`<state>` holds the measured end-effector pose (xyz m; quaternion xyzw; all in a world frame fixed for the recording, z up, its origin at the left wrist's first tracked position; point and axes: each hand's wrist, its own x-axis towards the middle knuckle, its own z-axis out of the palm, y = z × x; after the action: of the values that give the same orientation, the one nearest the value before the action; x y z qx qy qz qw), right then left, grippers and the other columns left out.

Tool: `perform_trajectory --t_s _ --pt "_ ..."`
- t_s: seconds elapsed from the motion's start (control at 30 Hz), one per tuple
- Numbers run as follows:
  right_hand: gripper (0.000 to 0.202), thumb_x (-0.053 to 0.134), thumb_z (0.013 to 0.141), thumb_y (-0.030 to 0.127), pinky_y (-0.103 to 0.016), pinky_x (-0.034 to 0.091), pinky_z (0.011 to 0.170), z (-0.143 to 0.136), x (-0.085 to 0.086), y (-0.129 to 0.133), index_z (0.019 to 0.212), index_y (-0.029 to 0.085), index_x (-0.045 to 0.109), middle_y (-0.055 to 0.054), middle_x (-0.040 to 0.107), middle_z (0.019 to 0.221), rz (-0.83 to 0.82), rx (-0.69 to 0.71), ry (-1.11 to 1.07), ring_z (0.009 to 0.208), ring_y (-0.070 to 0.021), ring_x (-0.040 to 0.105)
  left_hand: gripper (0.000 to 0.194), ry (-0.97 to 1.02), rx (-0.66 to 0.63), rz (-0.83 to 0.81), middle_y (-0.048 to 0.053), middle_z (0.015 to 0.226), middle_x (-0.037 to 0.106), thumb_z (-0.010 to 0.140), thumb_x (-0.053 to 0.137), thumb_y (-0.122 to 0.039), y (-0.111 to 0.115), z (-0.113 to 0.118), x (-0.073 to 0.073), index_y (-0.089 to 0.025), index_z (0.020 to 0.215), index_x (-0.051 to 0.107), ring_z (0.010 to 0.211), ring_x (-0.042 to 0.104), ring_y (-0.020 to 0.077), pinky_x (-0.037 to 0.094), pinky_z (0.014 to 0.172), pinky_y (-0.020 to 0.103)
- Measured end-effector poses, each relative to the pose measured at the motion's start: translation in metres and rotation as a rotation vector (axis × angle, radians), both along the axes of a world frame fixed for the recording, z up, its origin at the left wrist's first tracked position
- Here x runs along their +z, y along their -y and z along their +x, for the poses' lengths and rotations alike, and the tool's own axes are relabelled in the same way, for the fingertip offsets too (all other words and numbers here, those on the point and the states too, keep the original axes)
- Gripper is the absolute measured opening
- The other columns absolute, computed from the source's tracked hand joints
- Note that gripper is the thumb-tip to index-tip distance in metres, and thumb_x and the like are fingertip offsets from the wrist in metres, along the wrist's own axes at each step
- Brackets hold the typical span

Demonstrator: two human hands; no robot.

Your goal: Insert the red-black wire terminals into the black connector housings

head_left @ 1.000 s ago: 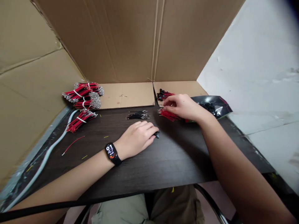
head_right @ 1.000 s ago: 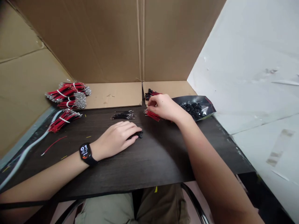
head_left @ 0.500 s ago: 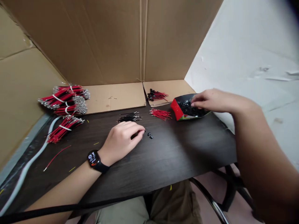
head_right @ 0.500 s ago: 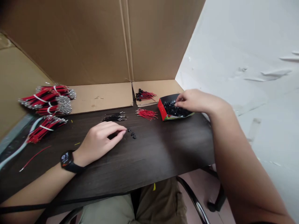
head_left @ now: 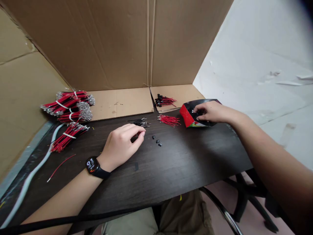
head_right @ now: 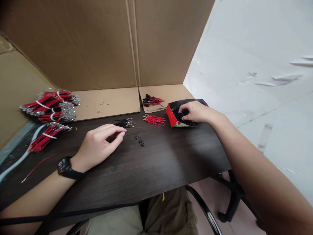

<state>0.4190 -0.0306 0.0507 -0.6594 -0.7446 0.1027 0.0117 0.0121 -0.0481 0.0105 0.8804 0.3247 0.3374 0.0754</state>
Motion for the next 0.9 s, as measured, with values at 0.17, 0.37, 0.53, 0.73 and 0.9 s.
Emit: perform_trajectory --t_s 0.17,0.37,0.53,0.73,0.9 --pt "0.036 0.073 0.077 0.041 -0.037 0.054 0.072 0.007 -0.002 -0.001 0.107 0.025 0.084 -0.003 0.083 0.089 -0.008 -0.053 -0.105 0.075 -0.0225 0.072 0.020 -0.014 0.018 -0.009 0.004 0.095 0.080 0.100 0.056 -0.025 -0.001 0.000 -0.004 -0.018 0.096 0.075 0.086 0.074 0.0209 0.057 0.080 0.035" --pt "0.042 0.077 0.077 0.046 -0.036 0.056 0.067 0.016 0.006 0.003 0.110 0.020 0.084 -0.006 0.083 0.087 -0.028 -0.185 -0.300 0.067 -0.0208 0.071 0.020 0.008 0.025 -0.024 0.005 0.092 0.079 0.099 0.058 -0.024 -0.002 -0.003 -0.001 -0.017 0.094 0.075 0.084 0.073 0.0203 0.055 0.079 0.034" --pt "0.049 0.075 0.077 0.047 -0.037 0.056 0.067 0.020 0.013 0.004 0.114 0.015 0.082 -0.010 0.082 0.090 -0.067 -0.213 -0.353 0.064 -0.0209 0.071 0.020 -0.004 0.022 -0.028 0.005 0.088 0.077 0.099 0.058 -0.024 -0.002 -0.003 0.001 -0.017 0.090 0.074 0.080 0.072 0.0196 0.054 0.077 0.033" --pt "0.048 0.075 0.077 0.049 -0.038 0.057 0.068 0.027 0.005 0.008 0.111 0.017 0.083 -0.010 0.082 0.097 -0.034 -0.213 -0.366 0.065 -0.0206 0.069 0.020 -0.005 0.038 -0.027 0.004 0.089 0.078 0.099 0.057 -0.025 -0.002 -0.004 0.000 -0.018 0.091 0.074 0.080 0.072 0.0196 0.054 0.077 0.034" --pt "0.047 0.077 0.076 0.048 -0.041 0.057 0.069 0.035 -0.002 0.005 0.112 0.019 0.083 -0.011 0.081 0.104 -0.024 -0.250 -0.414 0.064 -0.0213 0.069 0.021 -0.008 0.037 -0.018 0.004 0.086 0.077 0.099 0.057 -0.025 -0.002 -0.003 -0.001 -0.018 0.090 0.074 0.077 0.070 0.0186 0.053 0.074 0.033"
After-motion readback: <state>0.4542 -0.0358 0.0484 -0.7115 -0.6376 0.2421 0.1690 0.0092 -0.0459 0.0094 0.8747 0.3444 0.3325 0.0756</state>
